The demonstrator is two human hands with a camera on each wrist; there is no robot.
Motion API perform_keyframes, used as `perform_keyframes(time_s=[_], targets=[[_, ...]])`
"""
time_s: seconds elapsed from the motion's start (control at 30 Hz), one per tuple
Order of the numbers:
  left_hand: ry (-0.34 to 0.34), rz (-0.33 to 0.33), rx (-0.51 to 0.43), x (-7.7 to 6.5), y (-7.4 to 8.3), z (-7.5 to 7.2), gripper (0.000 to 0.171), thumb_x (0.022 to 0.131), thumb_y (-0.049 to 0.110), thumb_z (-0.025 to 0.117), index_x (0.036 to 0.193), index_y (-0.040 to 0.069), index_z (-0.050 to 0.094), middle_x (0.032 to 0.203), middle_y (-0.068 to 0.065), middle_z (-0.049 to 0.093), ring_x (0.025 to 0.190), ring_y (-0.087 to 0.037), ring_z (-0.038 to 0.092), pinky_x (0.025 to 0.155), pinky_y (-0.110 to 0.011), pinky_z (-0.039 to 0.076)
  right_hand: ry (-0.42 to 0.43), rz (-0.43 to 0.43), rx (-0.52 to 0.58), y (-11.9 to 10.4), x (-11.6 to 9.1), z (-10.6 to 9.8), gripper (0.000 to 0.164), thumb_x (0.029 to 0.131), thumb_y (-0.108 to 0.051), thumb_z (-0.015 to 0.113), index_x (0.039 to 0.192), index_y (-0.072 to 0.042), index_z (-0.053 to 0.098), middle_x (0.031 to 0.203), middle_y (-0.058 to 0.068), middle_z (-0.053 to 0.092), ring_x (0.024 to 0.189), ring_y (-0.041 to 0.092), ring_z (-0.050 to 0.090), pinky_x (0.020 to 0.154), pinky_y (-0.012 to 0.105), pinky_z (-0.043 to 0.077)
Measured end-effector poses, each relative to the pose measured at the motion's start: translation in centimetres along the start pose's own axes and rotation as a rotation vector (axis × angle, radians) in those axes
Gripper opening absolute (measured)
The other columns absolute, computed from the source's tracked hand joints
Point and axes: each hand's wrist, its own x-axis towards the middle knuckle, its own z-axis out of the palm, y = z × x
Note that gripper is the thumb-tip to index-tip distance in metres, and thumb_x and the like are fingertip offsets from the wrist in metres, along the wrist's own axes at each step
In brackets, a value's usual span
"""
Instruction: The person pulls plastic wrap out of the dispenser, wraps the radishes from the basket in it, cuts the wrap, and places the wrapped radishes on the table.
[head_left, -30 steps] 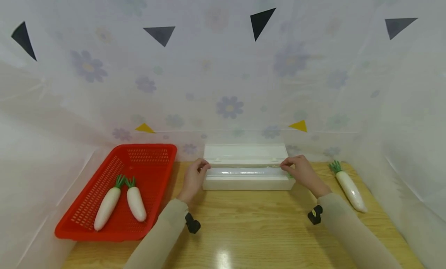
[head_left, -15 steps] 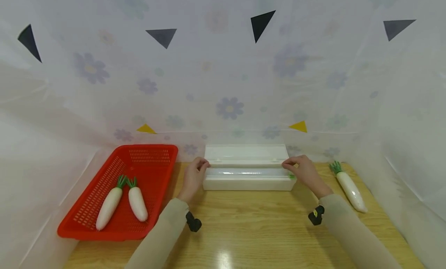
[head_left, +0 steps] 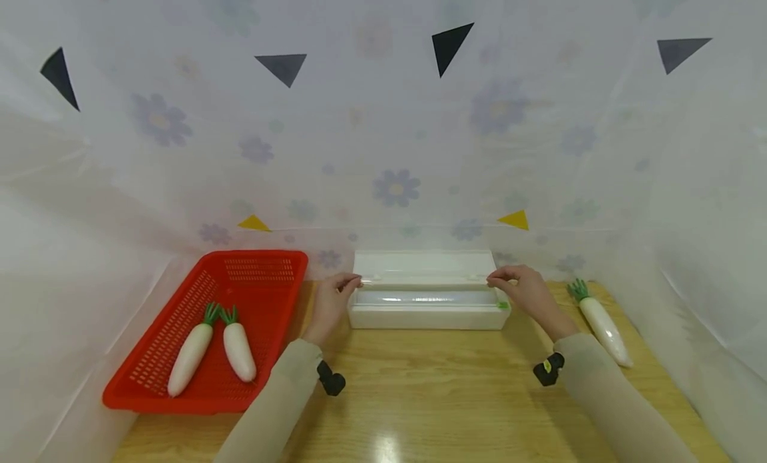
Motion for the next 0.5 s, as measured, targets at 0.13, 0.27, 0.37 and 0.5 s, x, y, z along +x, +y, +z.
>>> perform_keyframes(time_s=[0.13,0.27,0.37,0.5], targets=[[-0.001,-0.002,0.003,0.0,-0.1,0.1,0.017,0.102,0.012,0.068,0.109,0.000,0.078,0.098,-0.009,0.077,0.087,-0.024,0.061,0.077,-0.030,0.050,-0.003,0.002,0.003,-0.2,-0.1,-0.4,0.026,0.107,-0.026,0.061,0.115,-0.006,0.077,0.121,0.018,0.071,0.114,0.042,0.063,0.094,0.062,0.049],[-0.003,-0.004,-0.029,0.0,0.1,0.0,0.020,0.103,0.013,0.066,0.112,-0.002,0.077,0.105,-0.012,0.077,0.099,-0.031,0.068,0.091,-0.042,0.055,0.006,0.006,0.012,-0.7,-0.1,-0.7,0.028,0.107,-0.026,0.062,0.116,-0.004,0.077,0.118,0.017,0.072,0.115,0.041,0.060,0.093,0.061,0.049],[-0.006,-0.013,-0.045,0.1,0.4,-0.2,0.022,0.104,0.014,0.065,0.114,-0.001,0.076,0.107,-0.012,0.077,0.104,-0.034,0.068,0.096,-0.045,0.055,0.017,0.017,0.020,-1.0,-0.1,-0.9,0.030,0.106,-0.028,0.063,0.117,-0.003,0.076,0.118,0.017,0.071,0.116,0.041,0.057,0.093,0.061,0.048],[0.006,-0.024,-0.034,0.4,0.7,-0.3,0.020,0.104,0.017,0.065,0.114,0.003,0.077,0.105,-0.009,0.076,0.101,-0.033,0.065,0.087,-0.037,0.053,0.017,0.024,0.022,-1.3,-0.3,-1.2,0.032,0.106,-0.030,0.063,0.118,-0.004,0.076,0.122,0.018,0.069,0.121,0.042,0.054,0.096,0.062,0.046]])
